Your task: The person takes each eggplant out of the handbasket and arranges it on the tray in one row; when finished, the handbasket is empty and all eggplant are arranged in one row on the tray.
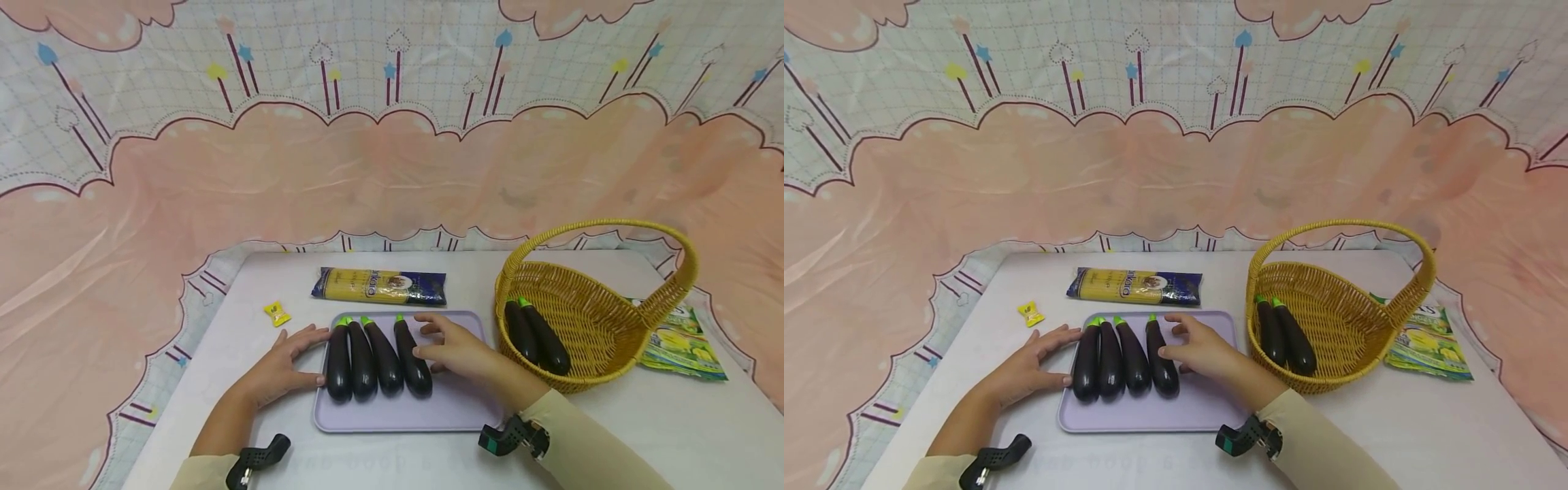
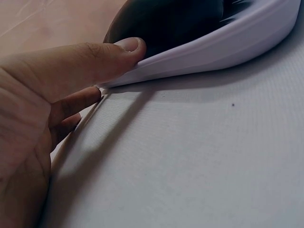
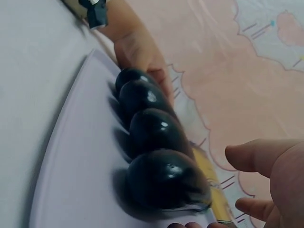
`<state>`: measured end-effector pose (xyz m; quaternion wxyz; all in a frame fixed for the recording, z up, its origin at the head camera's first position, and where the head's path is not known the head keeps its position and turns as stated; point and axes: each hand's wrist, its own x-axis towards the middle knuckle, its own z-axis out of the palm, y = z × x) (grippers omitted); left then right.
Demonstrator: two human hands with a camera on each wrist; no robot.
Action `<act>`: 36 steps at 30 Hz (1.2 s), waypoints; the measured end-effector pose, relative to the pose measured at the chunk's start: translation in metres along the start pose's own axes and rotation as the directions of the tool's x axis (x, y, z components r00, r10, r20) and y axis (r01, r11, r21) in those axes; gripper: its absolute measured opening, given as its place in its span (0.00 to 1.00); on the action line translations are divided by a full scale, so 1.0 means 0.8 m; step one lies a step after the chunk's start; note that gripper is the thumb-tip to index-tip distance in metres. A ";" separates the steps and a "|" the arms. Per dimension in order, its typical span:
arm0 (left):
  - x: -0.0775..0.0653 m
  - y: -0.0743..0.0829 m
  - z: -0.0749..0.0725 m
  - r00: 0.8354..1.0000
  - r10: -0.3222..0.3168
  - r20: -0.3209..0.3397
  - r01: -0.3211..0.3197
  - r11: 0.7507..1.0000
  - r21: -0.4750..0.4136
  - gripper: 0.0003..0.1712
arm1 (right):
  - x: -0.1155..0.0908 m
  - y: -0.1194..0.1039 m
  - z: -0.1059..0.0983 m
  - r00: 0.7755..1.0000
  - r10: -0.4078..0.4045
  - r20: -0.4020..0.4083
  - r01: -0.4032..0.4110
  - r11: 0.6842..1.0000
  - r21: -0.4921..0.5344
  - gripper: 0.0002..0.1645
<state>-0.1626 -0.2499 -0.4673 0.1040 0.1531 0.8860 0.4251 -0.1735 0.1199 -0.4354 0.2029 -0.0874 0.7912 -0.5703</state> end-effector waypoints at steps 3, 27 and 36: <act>0.001 0.000 0.000 1.000 -0.002 0.001 0.002 1.000 -0.006 0.49 | -0.012 -0.003 -0.009 1.000 -0.011 0.018 0.011 1.000 -0.005 0.40; 0.000 0.003 -0.002 1.000 0.001 0.003 -0.001 1.000 0.011 0.49 | -0.086 -0.027 -0.086 0.984 -0.089 0.153 0.081 0.995 0.057 0.34; 0.001 0.003 0.000 1.000 -0.010 0.003 0.010 1.000 -0.005 0.49 | -0.107 -0.030 -0.128 0.971 -0.136 0.196 0.127 0.990 0.060 0.28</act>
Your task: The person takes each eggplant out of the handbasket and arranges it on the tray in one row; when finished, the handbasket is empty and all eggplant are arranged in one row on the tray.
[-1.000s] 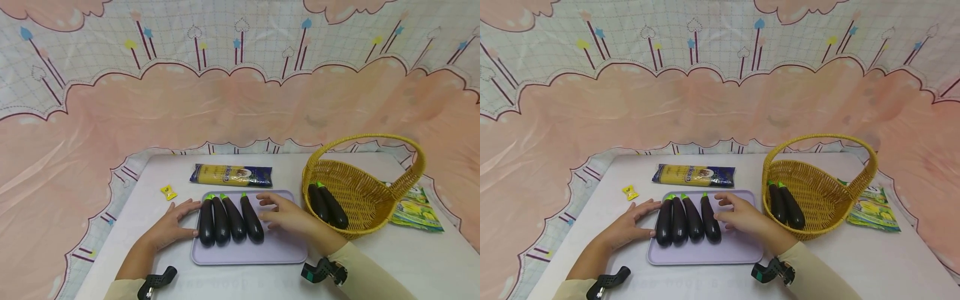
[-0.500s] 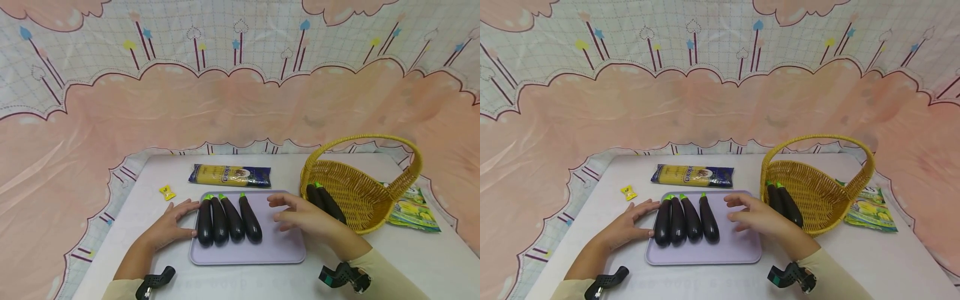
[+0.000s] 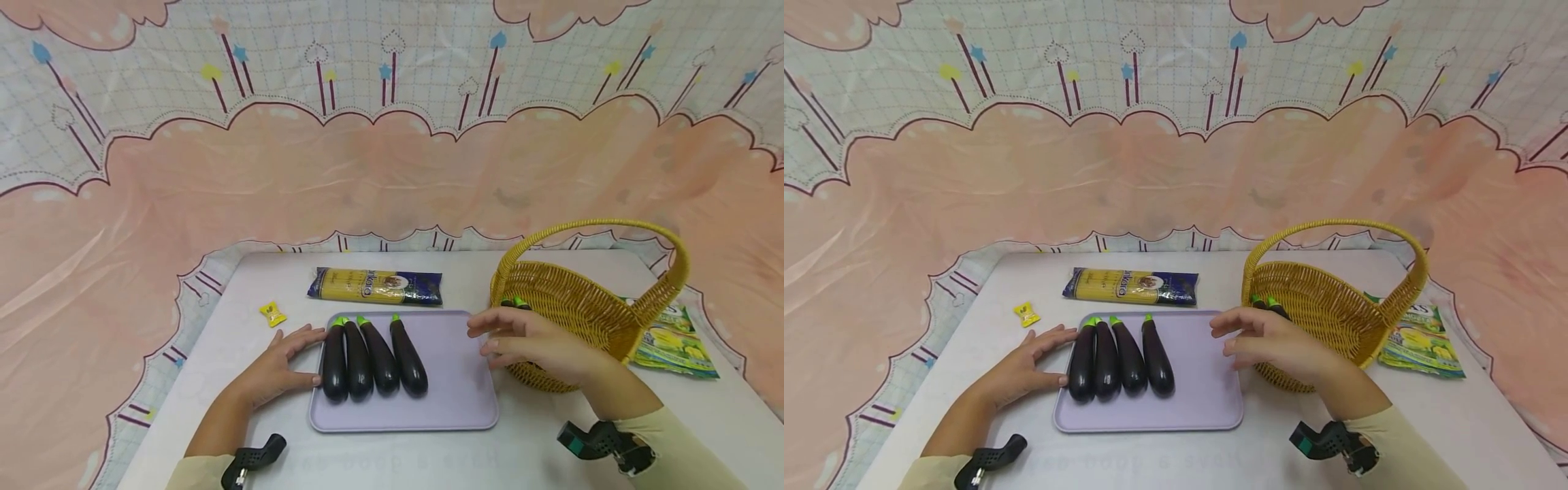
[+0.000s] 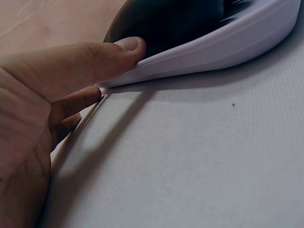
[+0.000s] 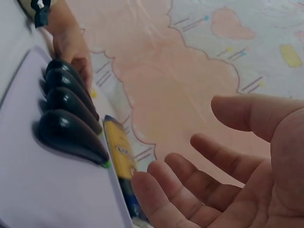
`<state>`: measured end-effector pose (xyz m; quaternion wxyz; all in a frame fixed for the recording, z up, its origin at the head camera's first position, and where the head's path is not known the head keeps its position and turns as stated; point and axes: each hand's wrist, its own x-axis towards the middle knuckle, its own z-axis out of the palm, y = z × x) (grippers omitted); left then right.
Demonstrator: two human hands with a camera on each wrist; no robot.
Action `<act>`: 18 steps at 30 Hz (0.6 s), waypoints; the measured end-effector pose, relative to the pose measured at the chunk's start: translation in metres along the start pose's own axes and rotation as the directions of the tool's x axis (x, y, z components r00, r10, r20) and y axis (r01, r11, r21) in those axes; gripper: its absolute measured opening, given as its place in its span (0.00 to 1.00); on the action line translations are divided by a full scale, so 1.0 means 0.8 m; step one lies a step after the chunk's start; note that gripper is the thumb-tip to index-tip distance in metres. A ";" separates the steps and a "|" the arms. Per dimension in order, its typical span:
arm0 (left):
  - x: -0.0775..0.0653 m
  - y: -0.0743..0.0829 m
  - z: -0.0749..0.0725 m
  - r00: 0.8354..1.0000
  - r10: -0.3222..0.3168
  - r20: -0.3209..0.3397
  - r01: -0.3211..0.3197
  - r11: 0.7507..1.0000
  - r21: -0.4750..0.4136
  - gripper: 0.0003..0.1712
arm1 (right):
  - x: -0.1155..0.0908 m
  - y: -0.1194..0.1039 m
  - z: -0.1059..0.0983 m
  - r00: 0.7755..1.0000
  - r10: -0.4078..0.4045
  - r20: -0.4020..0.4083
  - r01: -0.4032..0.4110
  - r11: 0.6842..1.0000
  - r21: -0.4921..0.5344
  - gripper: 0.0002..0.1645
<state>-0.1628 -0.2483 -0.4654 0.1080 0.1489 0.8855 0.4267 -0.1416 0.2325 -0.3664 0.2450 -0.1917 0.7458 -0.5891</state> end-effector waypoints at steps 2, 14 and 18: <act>0.000 0.000 0.000 1.000 -0.005 -0.001 0.005 1.000 0.003 0.49 | -0.005 -0.001 -0.008 1.000 -0.004 0.005 0.004 1.000 -0.004 0.28; -0.001 0.001 0.000 1.000 -0.020 -0.001 0.020 1.000 0.013 0.50 | -0.031 0.009 -0.066 0.998 -0.028 0.059 0.031 0.998 -0.050 0.24; 0.000 0.002 0.001 0.999 -0.045 0.005 0.045 0.999 0.012 0.50 | -0.037 0.019 -0.087 0.996 -0.056 0.073 0.056 0.998 0.003 0.22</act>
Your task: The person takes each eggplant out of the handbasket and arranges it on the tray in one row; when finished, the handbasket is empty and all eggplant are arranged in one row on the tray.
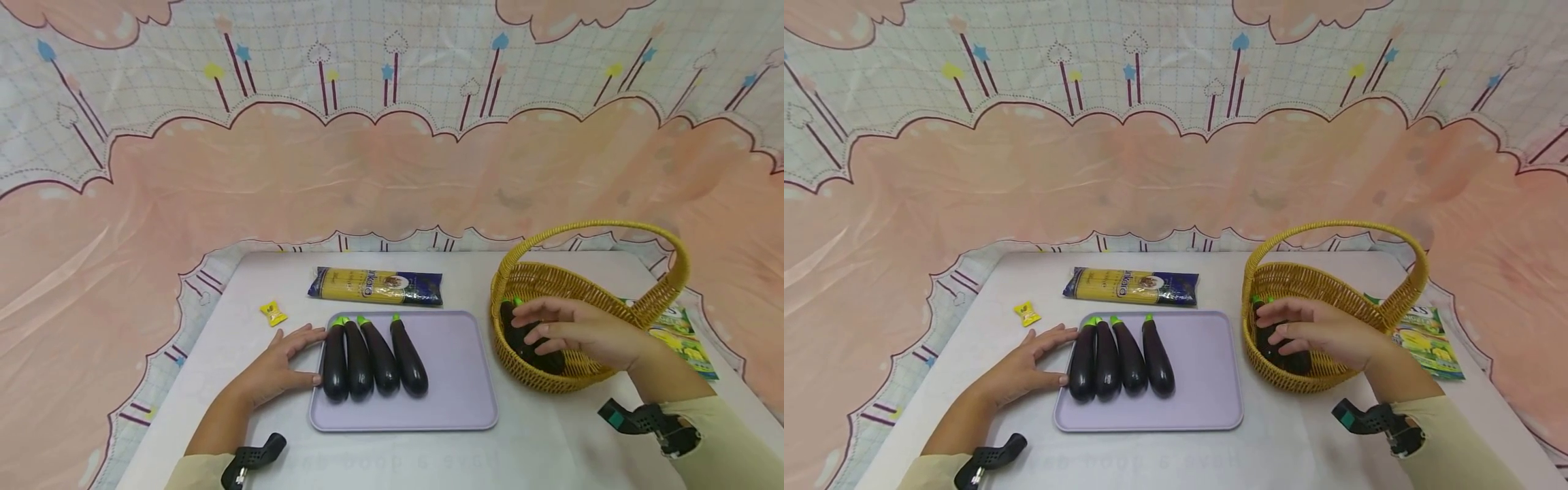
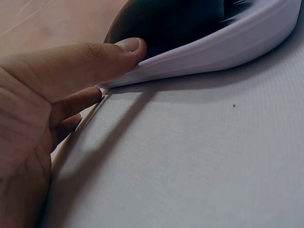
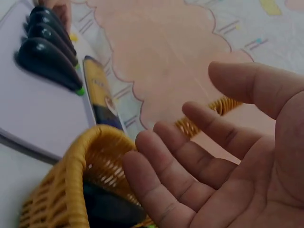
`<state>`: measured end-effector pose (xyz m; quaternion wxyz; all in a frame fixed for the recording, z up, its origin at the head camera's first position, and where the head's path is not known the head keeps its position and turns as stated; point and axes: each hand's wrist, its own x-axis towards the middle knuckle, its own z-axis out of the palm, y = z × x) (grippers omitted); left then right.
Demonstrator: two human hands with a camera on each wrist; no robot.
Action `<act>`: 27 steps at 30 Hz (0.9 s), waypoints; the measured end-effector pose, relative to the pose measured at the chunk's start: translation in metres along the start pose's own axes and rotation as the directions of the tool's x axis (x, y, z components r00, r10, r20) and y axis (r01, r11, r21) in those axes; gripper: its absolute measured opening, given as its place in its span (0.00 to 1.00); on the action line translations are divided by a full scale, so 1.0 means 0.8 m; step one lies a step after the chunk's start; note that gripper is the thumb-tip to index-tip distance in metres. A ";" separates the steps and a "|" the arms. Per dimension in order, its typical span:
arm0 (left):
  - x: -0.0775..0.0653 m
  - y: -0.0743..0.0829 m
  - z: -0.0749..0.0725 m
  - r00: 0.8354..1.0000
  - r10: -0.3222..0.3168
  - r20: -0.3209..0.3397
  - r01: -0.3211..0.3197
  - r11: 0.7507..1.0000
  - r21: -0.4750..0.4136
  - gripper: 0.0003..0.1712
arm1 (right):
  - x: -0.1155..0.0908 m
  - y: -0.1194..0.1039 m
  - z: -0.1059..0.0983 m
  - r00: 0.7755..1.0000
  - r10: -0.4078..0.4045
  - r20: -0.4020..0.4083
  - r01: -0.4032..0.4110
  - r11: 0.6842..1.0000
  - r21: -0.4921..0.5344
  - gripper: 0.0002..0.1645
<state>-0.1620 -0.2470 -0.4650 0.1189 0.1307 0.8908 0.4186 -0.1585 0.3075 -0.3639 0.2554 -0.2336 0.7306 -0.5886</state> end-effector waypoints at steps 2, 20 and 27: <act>0.000 0.000 0.000 1.000 -0.005 0.001 0.005 1.000 -0.004 0.50 | -0.002 0.004 -0.008 1.000 -0.021 0.019 0.020 0.999 0.035 0.23; 0.000 0.000 -0.002 1.000 0.030 -0.003 -0.030 1.000 -0.007 0.50 | -0.003 0.016 -0.051 0.998 0.046 -0.036 -0.047 0.999 -0.015 0.25; 0.000 -0.002 -0.002 0.999 0.051 -0.005 -0.051 0.999 -0.004 0.50 | 0.000 0.020 -0.067 0.990 0.126 -0.059 -0.130 0.989 -0.075 0.26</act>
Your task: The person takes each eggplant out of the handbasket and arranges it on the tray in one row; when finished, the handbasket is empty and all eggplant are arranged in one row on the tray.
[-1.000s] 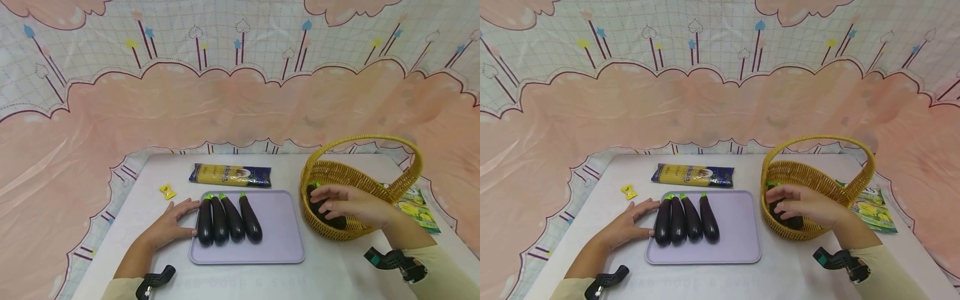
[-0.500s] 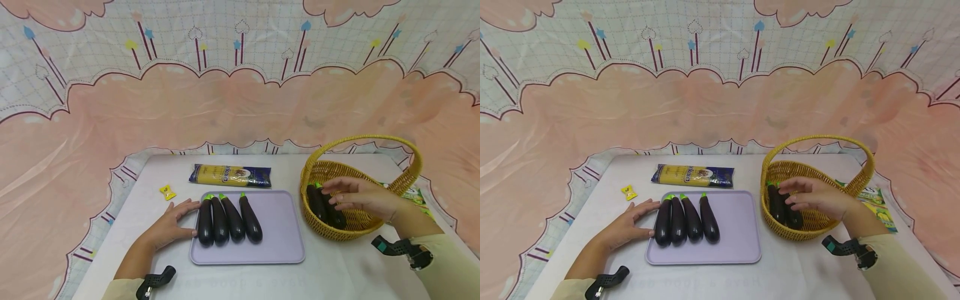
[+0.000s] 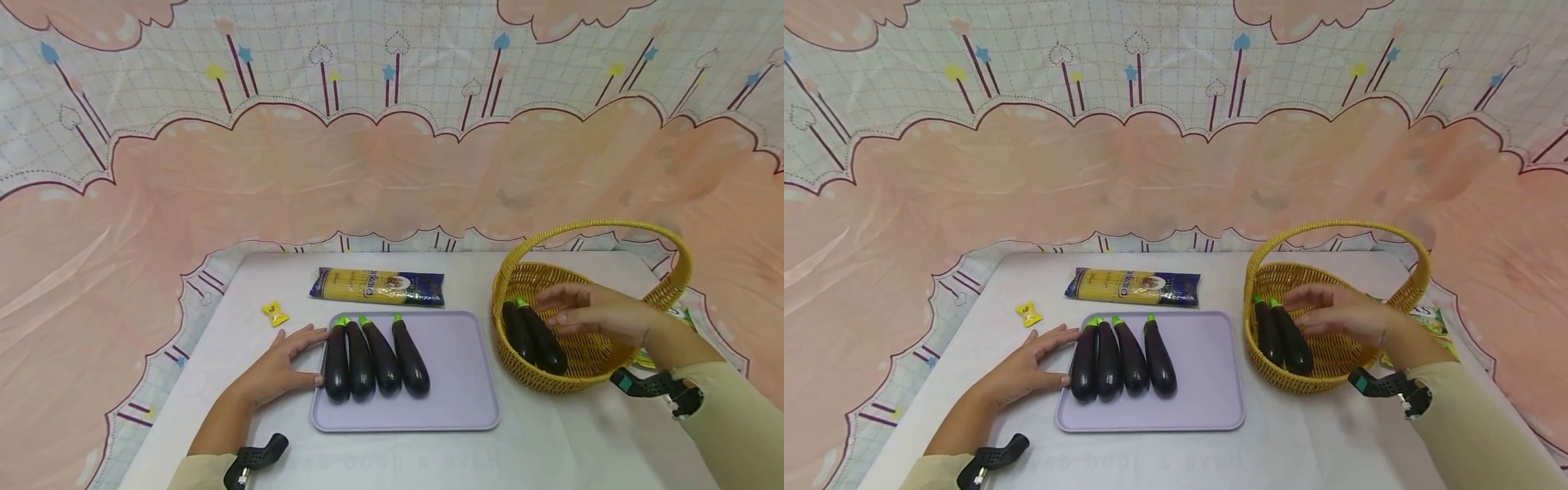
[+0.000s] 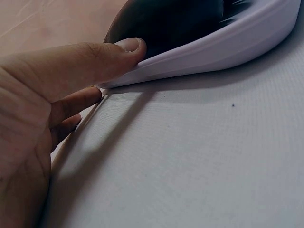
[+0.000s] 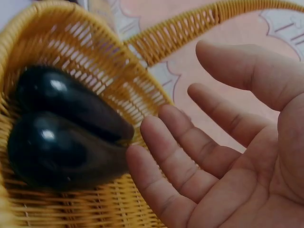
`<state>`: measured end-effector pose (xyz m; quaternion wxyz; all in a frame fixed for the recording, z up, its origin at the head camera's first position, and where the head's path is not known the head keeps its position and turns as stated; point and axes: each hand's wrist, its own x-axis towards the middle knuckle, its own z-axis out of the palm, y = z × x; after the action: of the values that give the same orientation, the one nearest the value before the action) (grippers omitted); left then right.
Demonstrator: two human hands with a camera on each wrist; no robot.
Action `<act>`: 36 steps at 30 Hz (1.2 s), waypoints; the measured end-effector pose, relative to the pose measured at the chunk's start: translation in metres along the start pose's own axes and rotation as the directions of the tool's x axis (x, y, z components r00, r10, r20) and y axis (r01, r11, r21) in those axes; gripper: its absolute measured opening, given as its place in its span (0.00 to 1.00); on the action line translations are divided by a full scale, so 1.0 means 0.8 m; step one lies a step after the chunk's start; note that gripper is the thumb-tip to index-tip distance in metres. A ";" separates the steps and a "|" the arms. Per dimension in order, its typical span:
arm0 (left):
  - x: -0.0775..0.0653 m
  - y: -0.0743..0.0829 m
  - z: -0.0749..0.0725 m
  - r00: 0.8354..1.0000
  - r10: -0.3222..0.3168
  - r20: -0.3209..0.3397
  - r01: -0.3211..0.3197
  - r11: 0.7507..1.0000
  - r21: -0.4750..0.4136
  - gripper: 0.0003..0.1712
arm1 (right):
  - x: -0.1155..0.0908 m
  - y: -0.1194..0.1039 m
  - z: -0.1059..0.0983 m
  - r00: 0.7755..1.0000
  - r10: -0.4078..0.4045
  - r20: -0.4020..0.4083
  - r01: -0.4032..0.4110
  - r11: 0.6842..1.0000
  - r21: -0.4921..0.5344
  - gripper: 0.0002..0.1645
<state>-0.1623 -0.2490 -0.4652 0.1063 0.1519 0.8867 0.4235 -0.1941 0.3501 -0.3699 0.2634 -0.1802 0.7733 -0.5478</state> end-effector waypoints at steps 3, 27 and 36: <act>0.000 0.000 0.000 1.000 0.003 -0.001 -0.003 1.000 0.002 0.50 | 0.002 0.002 -0.006 1.000 0.018 -0.009 -0.018 1.000 -0.020 0.28; -0.001 -0.002 0.000 1.000 -0.003 -0.003 0.003 1.000 -0.005 0.49 | 0.014 0.036 -0.024 0.988 0.144 -0.064 -0.148 0.987 -0.062 0.35; 0.000 0.001 0.000 1.000 -0.009 0.002 0.009 1.000 -0.003 0.49 | 0.021 0.044 -0.030 0.990 0.138 0.022 -0.136 0.989 -0.053 0.36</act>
<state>-0.1617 -0.2483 -0.4646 0.1094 0.1482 0.8867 0.4240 -0.2221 0.3706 -0.4007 0.3054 -0.1403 0.7943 -0.5060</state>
